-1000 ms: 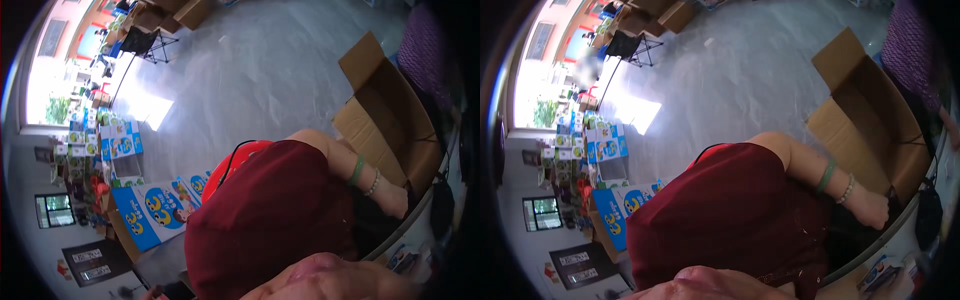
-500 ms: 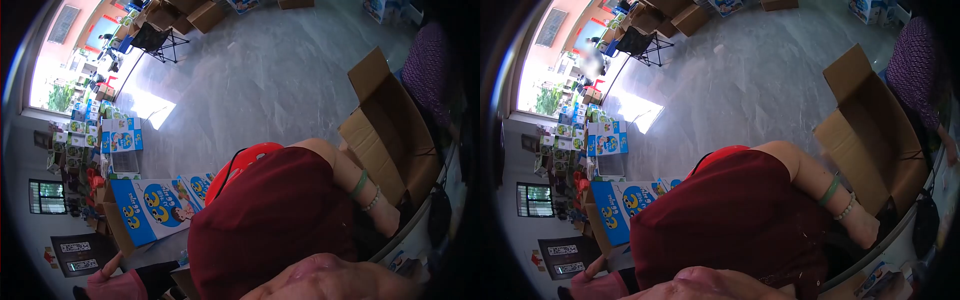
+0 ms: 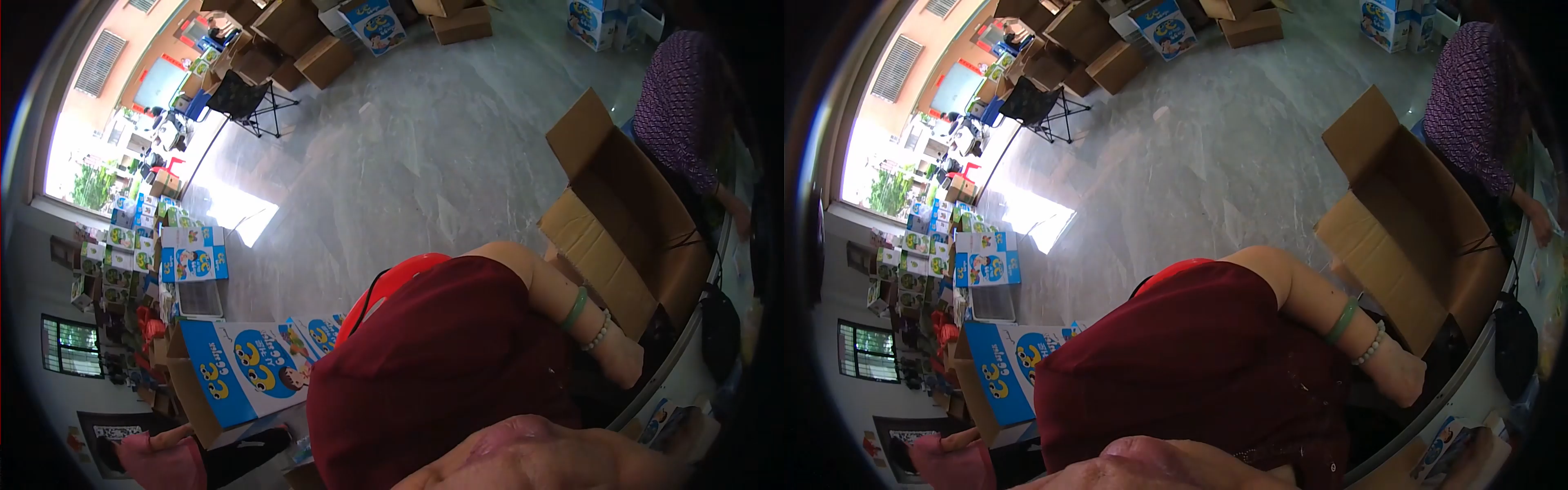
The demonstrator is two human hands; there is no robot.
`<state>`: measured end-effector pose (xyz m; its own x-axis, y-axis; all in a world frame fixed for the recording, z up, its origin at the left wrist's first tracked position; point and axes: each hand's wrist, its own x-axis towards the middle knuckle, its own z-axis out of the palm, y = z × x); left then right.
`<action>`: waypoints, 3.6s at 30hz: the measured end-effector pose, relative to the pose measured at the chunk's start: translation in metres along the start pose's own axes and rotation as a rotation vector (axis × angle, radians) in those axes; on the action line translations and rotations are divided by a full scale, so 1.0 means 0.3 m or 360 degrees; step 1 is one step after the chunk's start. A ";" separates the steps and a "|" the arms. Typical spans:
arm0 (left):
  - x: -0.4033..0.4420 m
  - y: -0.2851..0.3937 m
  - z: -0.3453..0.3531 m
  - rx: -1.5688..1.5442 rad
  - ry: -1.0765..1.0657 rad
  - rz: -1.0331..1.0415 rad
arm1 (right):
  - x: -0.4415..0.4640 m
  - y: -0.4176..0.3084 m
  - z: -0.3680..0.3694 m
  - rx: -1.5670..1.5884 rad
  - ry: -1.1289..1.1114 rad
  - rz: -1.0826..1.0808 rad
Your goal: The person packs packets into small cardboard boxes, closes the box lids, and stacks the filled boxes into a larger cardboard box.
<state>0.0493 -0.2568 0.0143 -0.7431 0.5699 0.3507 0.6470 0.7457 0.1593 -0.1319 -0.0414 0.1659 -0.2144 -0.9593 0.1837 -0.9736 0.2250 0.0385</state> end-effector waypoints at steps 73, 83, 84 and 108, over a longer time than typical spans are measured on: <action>0.613 0.449 0.010 -0.0200 -0.0079 0.0590 | -0.724 -0.504 0.213 0.1976 0.2175 0.2285; 0.683 0.452 0.030 -0.0271 -0.0107 0.0538 | -0.677 -0.430 0.285 0.1894 0.2230 0.2297; 0.679 0.450 0.038 -0.0261 -0.0081 0.0548 | -0.667 -0.425 0.286 0.1617 0.1941 0.2404; 0.688 0.231 0.115 -0.2081 -0.0274 -0.0510 | -0.662 -0.392 0.158 0.1787 0.1832 0.1893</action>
<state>-0.0650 -0.0755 0.0658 -0.8398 0.5422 0.0293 0.0586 0.0369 0.9976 0.0215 0.1145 0.0784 -0.9745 0.2041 0.0937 -0.1116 -0.0779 -0.9907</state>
